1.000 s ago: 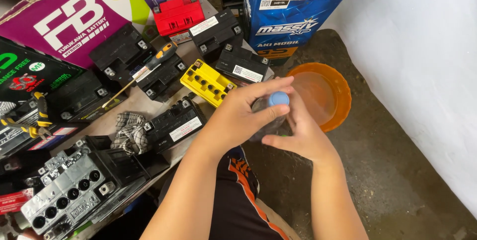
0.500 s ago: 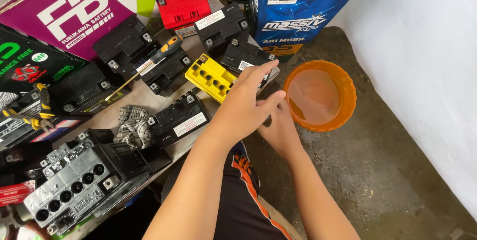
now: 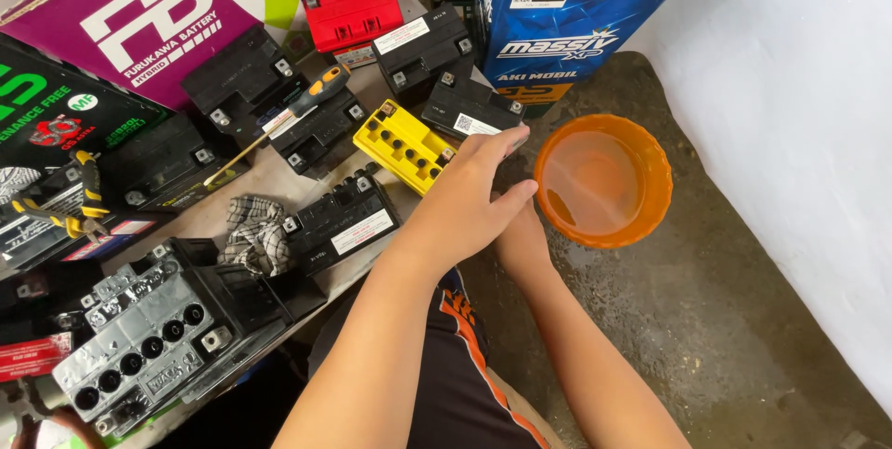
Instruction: Refilling battery cells with liquid using a syringe
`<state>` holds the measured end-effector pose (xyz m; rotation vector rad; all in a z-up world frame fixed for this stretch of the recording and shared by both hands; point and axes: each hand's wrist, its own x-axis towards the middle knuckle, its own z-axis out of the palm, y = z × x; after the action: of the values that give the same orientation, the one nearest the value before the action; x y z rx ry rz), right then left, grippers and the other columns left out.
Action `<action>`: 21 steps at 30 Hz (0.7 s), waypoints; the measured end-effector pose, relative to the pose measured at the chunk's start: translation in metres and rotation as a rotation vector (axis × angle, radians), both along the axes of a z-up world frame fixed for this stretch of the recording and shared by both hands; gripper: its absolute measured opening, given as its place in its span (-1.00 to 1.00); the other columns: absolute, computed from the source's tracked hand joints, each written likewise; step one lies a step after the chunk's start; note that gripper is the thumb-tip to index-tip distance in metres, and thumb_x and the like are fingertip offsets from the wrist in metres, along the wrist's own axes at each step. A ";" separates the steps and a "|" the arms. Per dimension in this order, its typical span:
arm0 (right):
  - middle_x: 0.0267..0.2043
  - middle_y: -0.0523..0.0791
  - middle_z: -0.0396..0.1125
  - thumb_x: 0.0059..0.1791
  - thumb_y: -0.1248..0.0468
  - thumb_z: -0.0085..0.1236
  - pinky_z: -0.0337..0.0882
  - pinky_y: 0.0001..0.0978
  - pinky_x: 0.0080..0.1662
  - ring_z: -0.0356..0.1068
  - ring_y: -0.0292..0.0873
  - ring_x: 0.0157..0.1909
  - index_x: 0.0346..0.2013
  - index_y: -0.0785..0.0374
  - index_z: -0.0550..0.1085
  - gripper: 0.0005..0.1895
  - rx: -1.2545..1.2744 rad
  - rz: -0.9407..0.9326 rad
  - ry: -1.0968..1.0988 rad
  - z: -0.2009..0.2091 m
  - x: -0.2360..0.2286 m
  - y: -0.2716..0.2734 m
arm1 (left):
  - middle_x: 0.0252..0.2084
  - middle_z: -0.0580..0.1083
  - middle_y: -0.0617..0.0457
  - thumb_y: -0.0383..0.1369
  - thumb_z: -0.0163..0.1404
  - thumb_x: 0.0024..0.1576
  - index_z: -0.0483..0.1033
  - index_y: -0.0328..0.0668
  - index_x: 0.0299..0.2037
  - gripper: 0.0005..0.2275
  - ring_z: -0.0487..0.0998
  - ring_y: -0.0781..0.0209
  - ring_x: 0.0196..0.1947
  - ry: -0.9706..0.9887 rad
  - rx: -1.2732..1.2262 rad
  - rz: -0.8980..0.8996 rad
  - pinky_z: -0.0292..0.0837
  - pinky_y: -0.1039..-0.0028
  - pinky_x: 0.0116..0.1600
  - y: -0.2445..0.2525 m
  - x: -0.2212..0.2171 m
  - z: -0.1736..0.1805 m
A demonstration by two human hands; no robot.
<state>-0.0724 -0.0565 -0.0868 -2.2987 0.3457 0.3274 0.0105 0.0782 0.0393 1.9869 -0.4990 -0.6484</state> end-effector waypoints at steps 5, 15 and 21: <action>0.35 0.00 0.21 0.01 0.06 0.04 0.20 -0.03 0.35 0.09 0.09 0.46 0.22 -0.01 0.40 -0.53 -0.030 -0.010 0.043 -0.010 -0.006 -0.010 | 0.30 0.28 -0.27 -0.28 -0.01 0.21 0.24 -0.14 0.42 -0.47 0.34 -0.20 0.37 0.005 0.055 -0.028 0.28 0.09 0.38 0.001 0.001 0.003; 0.35 -0.09 0.24 0.00 0.05 -0.01 0.23 -0.07 0.32 0.16 0.02 0.42 0.25 -0.08 0.38 -0.50 -0.094 -0.052 0.131 -0.106 -0.067 -0.083 | 0.26 0.33 -0.33 -0.31 -0.06 0.23 0.27 -0.18 0.40 -0.51 0.37 -0.30 0.32 -0.031 0.120 -0.084 0.26 0.04 0.38 -0.002 -0.001 0.001; 0.36 -0.14 0.26 -0.01 0.04 -0.04 0.25 -0.10 0.30 0.21 -0.03 0.40 0.27 -0.12 0.37 -0.48 -0.126 -0.018 0.155 0.051 -0.014 -0.017 | 0.18 0.35 -0.34 -0.31 -0.02 0.20 0.31 -0.21 0.35 -0.52 0.37 -0.39 0.28 -0.134 0.081 -0.085 0.28 0.02 0.36 -0.002 -0.011 -0.009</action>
<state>-0.0864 -0.0735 -0.0359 -2.3979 0.4772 0.4890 -0.0004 0.0760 0.0301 2.1039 -0.6503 -0.5983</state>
